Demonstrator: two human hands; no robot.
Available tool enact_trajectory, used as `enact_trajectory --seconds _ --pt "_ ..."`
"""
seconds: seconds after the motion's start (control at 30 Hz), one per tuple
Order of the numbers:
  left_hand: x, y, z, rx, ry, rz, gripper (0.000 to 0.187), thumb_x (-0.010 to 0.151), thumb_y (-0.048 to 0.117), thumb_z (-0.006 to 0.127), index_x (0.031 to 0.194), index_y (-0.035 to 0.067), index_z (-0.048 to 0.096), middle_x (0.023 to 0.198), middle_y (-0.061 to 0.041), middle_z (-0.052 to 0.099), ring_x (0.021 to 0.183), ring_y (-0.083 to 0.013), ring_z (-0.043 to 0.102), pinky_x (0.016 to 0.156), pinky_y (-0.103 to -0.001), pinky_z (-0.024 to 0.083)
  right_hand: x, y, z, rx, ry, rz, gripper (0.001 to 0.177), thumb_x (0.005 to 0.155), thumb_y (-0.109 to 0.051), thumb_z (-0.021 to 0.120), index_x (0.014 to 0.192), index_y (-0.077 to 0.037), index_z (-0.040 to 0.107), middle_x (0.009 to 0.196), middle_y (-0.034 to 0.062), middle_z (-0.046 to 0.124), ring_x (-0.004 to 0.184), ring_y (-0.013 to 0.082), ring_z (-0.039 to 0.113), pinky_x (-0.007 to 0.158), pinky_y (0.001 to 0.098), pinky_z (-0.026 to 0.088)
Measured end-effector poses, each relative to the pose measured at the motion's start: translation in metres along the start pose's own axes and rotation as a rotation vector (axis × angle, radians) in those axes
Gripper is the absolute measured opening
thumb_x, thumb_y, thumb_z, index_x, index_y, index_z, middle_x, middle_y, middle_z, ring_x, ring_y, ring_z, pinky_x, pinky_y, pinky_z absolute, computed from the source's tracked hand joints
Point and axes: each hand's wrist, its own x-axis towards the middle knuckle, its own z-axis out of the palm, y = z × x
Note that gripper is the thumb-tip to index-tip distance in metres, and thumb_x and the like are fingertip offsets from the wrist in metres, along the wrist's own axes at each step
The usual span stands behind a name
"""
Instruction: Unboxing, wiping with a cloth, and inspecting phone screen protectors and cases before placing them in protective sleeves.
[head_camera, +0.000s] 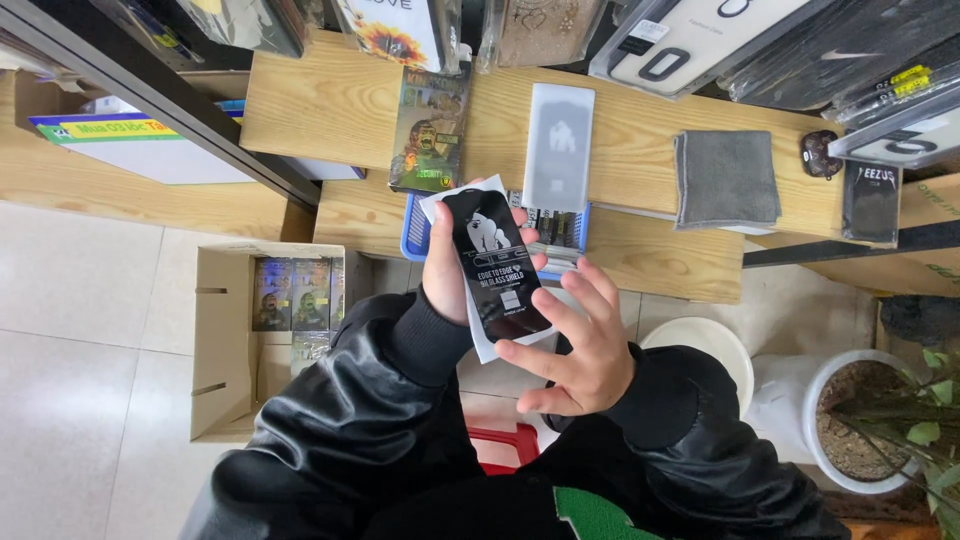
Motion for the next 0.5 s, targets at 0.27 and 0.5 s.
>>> enact_trajectory --seconds 0.27,0.5 --pt "-0.01 -0.008 0.006 0.062 -0.014 0.057 0.067 0.093 0.057 0.054 0.125 -0.001 0.054 0.105 -0.027 0.065 0.086 -0.0421 0.069 0.069 -0.056 0.06 0.008 -0.003 -0.004 0.051 -0.001 0.005 0.052 0.092 -0.069 0.039 0.112 -0.034 0.073 0.142 0.0137 0.048 0.142 0.0366 0.031 0.102 0.0675 0.036" --pt "-0.01 -0.019 -0.005 0.4 -0.132 0.219 0.067 0.089 0.045 0.064 0.131 -0.005 0.048 0.103 -0.029 0.063 0.084 -0.0354 0.069 0.065 -0.051 0.06 0.012 0.008 -0.007 0.101 -0.031 0.033 0.056 0.093 -0.068 0.035 0.109 -0.031 0.074 0.136 0.0158 0.053 0.136 0.0386 0.037 0.101 0.0644 0.038"
